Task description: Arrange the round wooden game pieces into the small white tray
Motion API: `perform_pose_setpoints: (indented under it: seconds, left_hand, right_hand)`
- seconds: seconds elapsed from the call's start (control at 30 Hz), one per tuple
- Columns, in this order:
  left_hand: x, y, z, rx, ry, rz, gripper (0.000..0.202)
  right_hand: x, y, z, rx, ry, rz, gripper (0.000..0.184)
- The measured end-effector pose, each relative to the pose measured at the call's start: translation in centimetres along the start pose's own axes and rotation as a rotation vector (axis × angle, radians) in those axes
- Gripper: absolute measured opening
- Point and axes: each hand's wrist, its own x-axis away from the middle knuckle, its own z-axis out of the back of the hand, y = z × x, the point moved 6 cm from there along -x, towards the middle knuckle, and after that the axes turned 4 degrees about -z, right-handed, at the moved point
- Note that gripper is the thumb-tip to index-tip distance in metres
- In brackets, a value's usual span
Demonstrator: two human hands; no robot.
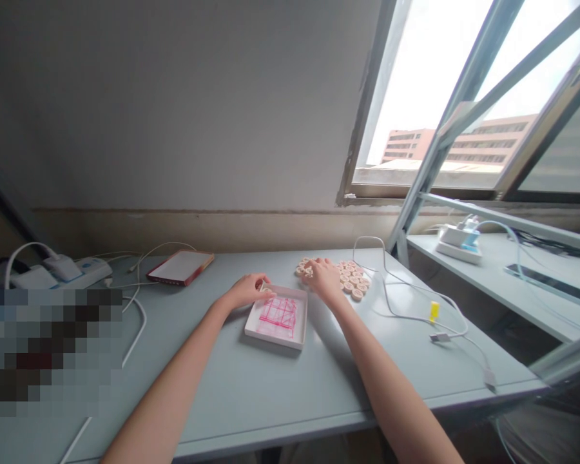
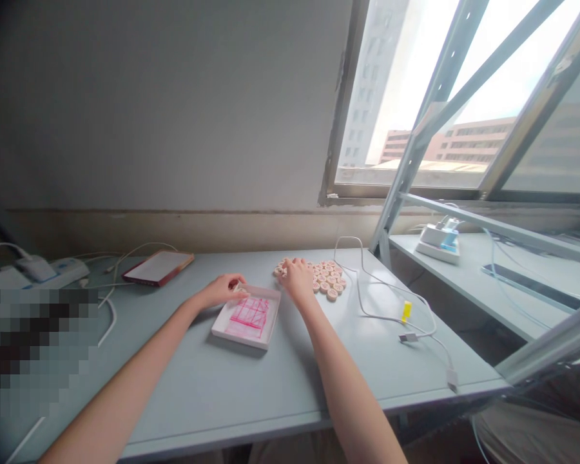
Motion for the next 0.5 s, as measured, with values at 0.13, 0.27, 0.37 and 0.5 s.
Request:
perform_pose_setpoints:
  seconds: [0.13,0.27,0.37,0.5]
  left_hand:
    - [-0.2,-0.3,-0.1,0.001,0.008,0.007,0.036]
    - [-0.2,-0.4,0.0,0.011,0.022,0.005,0.038]
    - [-0.1,0.0,0.0,0.037,0.021,-0.010,0.039]
    - [0.0,0.3,0.1,0.100,0.044,-0.006,0.046]
  right_hand:
    - [0.2,-0.1,-1.1,0.031,0.012,0.016,0.024]
    - [0.2,-0.9,-1.6,0.016,0.028,0.028,0.020]
    - [0.2,-1.1,-1.0,-0.060,0.043,0.037,0.016]
    - [0.0,-1.5,1.1,-0.228,0.073,0.108,0.020]
